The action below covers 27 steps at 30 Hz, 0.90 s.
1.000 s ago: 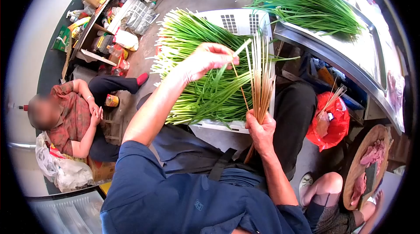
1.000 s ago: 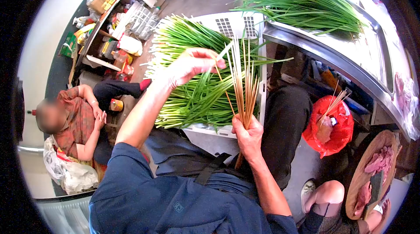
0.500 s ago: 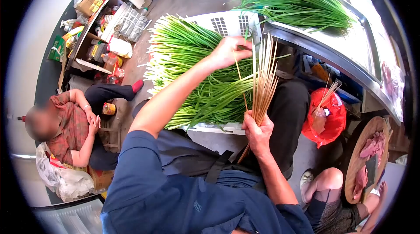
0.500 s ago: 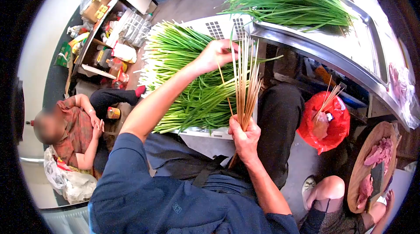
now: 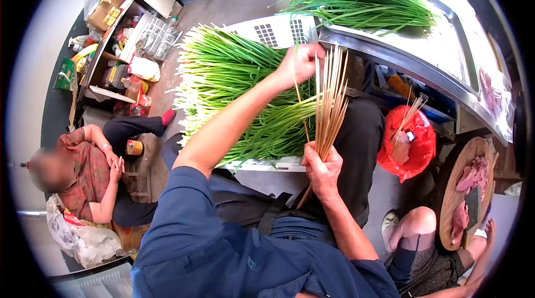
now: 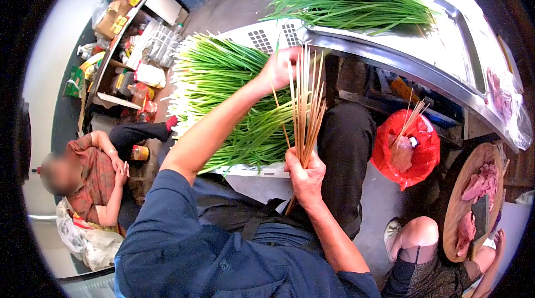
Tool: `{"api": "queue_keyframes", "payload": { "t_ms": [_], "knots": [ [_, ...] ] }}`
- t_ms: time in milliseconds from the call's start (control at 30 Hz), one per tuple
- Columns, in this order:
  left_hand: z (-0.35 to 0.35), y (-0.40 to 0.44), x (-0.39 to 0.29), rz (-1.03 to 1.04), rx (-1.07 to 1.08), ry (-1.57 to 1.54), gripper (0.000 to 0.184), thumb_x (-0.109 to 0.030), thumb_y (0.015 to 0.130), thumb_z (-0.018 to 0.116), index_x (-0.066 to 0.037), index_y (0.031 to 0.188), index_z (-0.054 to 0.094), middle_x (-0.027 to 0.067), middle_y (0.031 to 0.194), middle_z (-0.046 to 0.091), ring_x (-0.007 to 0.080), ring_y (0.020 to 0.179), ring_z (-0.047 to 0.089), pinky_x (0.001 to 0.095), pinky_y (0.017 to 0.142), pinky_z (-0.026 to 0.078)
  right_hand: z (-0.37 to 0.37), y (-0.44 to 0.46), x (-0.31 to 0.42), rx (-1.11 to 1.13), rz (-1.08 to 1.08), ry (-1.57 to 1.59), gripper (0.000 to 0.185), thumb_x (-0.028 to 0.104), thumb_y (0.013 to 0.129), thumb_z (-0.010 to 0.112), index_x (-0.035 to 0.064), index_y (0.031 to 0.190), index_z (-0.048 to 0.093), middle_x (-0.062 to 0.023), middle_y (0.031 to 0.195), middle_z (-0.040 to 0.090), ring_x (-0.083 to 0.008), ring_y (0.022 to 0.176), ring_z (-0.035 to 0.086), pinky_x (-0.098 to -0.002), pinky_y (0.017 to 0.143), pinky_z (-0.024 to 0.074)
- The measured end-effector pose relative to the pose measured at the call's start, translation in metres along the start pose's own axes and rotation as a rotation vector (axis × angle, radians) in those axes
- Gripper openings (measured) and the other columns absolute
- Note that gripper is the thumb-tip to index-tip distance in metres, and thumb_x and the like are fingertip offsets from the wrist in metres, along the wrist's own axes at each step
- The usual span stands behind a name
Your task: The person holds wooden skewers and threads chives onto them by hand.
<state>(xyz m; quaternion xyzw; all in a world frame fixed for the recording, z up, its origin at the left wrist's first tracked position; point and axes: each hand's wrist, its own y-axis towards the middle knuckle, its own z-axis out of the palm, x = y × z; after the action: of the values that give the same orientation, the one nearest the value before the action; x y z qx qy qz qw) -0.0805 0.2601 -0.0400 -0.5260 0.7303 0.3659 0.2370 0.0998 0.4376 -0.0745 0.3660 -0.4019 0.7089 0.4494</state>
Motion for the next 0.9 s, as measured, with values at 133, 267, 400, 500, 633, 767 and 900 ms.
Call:
{"api": "queue_keyframes", "payload": {
  "t_ms": [133, 267, 400, 500, 633, 767, 900],
  "knots": [
    [-0.039, -0.020, 0.001, -0.360, -0.082, -0.613, 0.015, -0.002, 0.084, 0.061, -0.002, 0.099, 0.060, 0.0084, 0.082, 0.068, 0.0120, 0.061, 0.059, 0.0234, 0.054, 0.043, -0.001, 0.001, 0.001, -0.002, 0.038, -0.004, 0.012, 0.014, 0.089, 0.063, 0.0033, 0.092, 0.059, 0.0006, 0.065, 0.056, -0.0039, 0.054, 0.046, -0.0185, 0.048, 0.0352],
    [-0.064, -0.054, -0.002, -0.389, -0.134, -0.797, 0.012, -0.004, 0.086, 0.062, -0.003, 0.098, 0.061, 0.0129, 0.089, 0.069, 0.0180, 0.074, 0.065, 0.0265, 0.061, 0.044, 0.002, 0.003, 0.002, 0.001, 0.061, -0.036, 0.010, 0.012, 0.089, 0.061, 0.0024, 0.091, 0.059, 0.0005, 0.064, 0.055, -0.0048, 0.054, 0.047, -0.0196, 0.049, 0.0365],
    [-0.067, -0.075, -0.019, -0.446, -0.146, -0.959, 0.013, -0.007, 0.087, 0.062, -0.002, 0.099, 0.061, 0.0149, 0.092, 0.068, 0.0225, 0.079, 0.067, 0.0301, 0.068, 0.049, 0.004, 0.003, 0.002, 0.012, 0.026, -0.052, 0.010, 0.012, 0.088, 0.061, 0.0024, 0.090, 0.059, 0.0009, 0.064, 0.055, -0.0046, 0.054, 0.047, -0.0195, 0.049, 0.0361],
    [-0.064, -0.081, -0.027, -0.427, -0.164, -1.029, 0.015, -0.007, 0.087, 0.062, -0.001, 0.100, 0.060, 0.0160, 0.093, 0.067, 0.0248, 0.080, 0.067, 0.0321, 0.072, 0.052, 0.004, 0.003, 0.003, 0.018, 0.040, -0.054, 0.010, 0.012, 0.088, 0.061, 0.0024, 0.090, 0.059, 0.0010, 0.063, 0.055, -0.0043, 0.053, 0.046, -0.0197, 0.048, 0.0360],
    [-0.060, -0.082, -0.030, -0.398, -0.187, -1.019, 0.018, -0.006, 0.086, 0.062, 0.001, 0.102, 0.060, 0.0177, 0.094, 0.067, 0.0273, 0.083, 0.067, 0.0350, 0.074, 0.055, 0.004, 0.003, 0.003, 0.020, 0.063, -0.057, 0.010, 0.012, 0.089, 0.061, 0.0028, 0.089, 0.059, 0.0011, 0.063, 0.055, -0.0042, 0.053, 0.046, -0.0198, 0.048, 0.0359],
    [-0.058, -0.080, -0.028, -0.360, -0.190, -1.001, 0.017, -0.005, 0.087, 0.061, 0.001, 0.102, 0.060, 0.0176, 0.093, 0.067, 0.0265, 0.082, 0.068, 0.0354, 0.074, 0.055, 0.004, 0.003, 0.004, 0.039, 0.044, -0.063, 0.009, 0.013, 0.089, 0.061, 0.0033, 0.090, 0.059, 0.0013, 0.063, 0.055, -0.0042, 0.054, 0.046, -0.0198, 0.048, 0.0359],
    [-0.059, -0.081, -0.029, -0.355, -0.207, -0.988, 0.016, -0.004, 0.087, 0.061, 0.001, 0.102, 0.061, 0.0171, 0.092, 0.067, 0.0254, 0.079, 0.068, 0.0346, 0.074, 0.055, 0.003, 0.004, 0.001, 0.053, 0.032, -0.070, 0.010, 0.013, 0.090, 0.061, 0.0030, 0.090, 0.059, 0.0015, 0.064, 0.055, -0.0046, 0.055, 0.048, -0.0200, 0.050, 0.0371]
  ]
}}
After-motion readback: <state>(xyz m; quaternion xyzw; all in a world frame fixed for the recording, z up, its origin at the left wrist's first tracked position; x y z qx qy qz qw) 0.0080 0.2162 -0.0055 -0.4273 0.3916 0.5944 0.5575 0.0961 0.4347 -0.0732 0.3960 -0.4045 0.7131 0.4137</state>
